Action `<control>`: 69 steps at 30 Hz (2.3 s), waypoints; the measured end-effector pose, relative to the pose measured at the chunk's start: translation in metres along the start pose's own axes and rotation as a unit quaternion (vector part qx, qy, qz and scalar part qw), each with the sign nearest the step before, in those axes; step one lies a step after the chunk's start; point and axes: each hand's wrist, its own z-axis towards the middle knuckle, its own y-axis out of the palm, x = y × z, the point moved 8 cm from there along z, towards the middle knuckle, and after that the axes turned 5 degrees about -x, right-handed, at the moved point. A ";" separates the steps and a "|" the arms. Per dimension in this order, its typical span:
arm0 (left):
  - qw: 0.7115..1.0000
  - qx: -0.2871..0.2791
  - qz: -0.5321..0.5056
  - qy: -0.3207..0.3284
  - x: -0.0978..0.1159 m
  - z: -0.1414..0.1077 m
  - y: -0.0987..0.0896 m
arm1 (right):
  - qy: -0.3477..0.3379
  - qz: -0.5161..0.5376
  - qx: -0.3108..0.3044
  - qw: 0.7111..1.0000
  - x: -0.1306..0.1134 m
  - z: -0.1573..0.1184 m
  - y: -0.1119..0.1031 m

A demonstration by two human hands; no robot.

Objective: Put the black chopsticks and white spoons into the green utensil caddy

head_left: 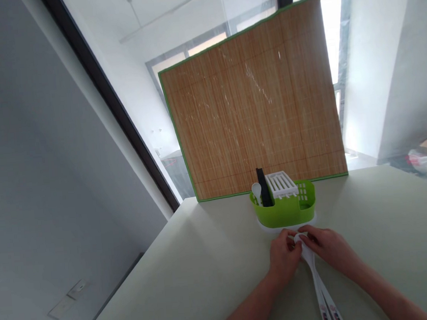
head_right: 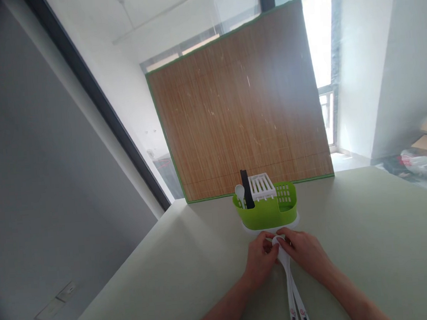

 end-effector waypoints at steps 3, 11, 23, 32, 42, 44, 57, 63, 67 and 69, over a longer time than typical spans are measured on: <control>0.999 0.015 -0.028 -0.001 -0.002 0.001 -0.003 | 0.009 0.031 0.005 0.999 0.002 0.001 0.007; 0.993 0.021 -0.109 -0.026 -0.011 0.004 -0.009 | -0.014 0.101 -0.036 0.994 -0.007 0.002 0.017; 0.997 0.080 -0.020 0.008 -0.004 0.002 -0.032 | 0.036 0.102 0.030 0.994 -0.002 0.001 0.003; 0.884 0.305 0.254 0.247 0.146 0.003 -0.162 | 0.060 0.131 0.066 0.987 0.012 0.000 -0.006; 0.768 0.254 0.511 0.290 0.156 0.083 -0.166 | 0.044 0.146 0.064 0.986 0.007 -0.001 -0.003; 0.774 0.230 0.534 0.251 0.133 0.091 -0.159 | 0.040 0.146 0.060 0.987 0.006 -0.001 -0.002; 0.765 0.165 0.603 0.152 0.085 0.104 -0.138 | 0.033 0.141 0.042 0.989 0.000 -0.002 0.002; 0.843 0.219 0.453 0.190 0.101 0.058 -0.133 | 0.031 0.151 0.039 0.987 -0.002 -0.003 0.003; 0.947 0.136 0.255 0.138 0.067 0.022 -0.090 | 0.019 0.155 0.058 0.986 -0.007 -0.003 -0.002; 0.976 0.095 0.165 0.101 0.046 0.007 -0.064 | -0.011 0.156 0.086 0.984 -0.013 -0.004 -0.009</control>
